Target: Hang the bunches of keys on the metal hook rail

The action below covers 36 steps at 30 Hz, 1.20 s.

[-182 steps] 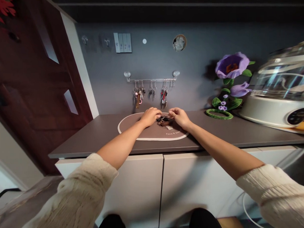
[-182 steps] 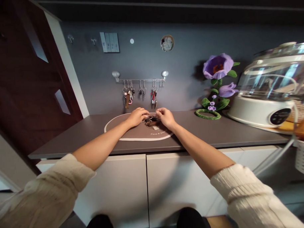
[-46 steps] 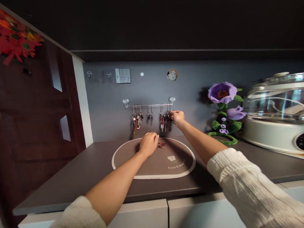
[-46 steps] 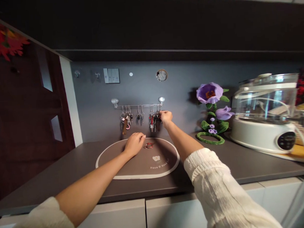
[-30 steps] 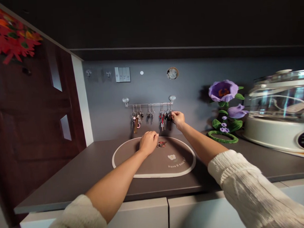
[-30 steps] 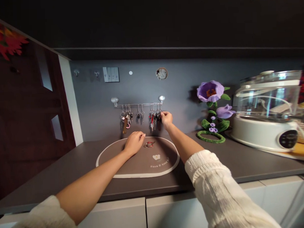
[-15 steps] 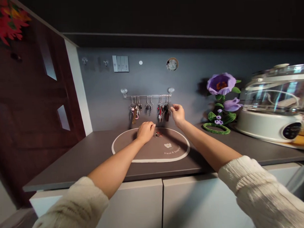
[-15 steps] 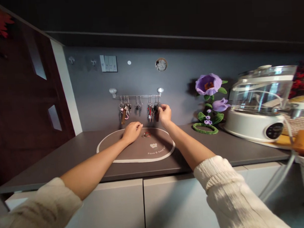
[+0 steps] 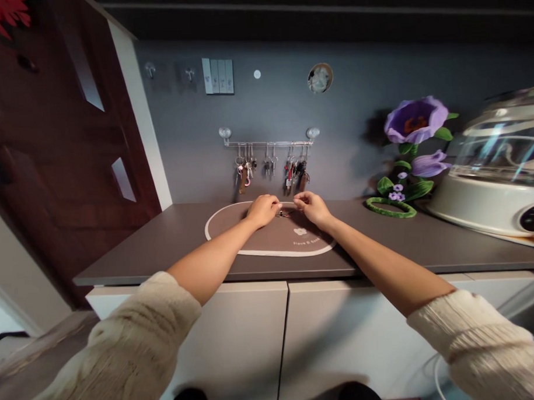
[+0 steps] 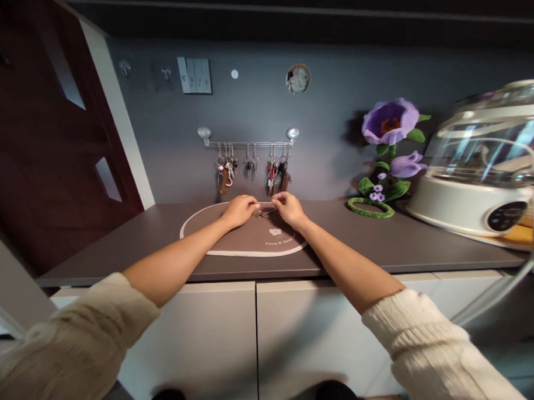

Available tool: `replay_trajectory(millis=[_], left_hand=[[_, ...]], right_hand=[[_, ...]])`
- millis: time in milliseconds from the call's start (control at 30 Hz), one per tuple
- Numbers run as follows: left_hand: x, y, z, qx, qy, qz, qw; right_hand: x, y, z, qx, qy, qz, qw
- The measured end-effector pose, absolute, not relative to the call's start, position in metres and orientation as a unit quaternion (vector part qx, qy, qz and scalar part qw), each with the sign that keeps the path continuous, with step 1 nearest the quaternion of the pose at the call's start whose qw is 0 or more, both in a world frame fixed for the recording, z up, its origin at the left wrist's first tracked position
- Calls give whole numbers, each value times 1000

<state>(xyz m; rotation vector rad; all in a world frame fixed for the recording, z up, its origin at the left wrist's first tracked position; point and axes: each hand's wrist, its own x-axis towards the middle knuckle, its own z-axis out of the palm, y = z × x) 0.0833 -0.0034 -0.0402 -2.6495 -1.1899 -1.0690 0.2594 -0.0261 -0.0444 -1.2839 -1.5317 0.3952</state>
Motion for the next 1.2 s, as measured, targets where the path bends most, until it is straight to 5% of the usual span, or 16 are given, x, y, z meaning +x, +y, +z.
replay_trajectory(millis=[467, 1200], left_hand=[[82, -4, -46, -879, -403, -255, -16], [83, -12, -32, -829, -391, -400, -7]], right_hand=[[252, -31, -49, -590, -702, 86, 390], [241, -44, -40, -481, -740, 119, 456]])
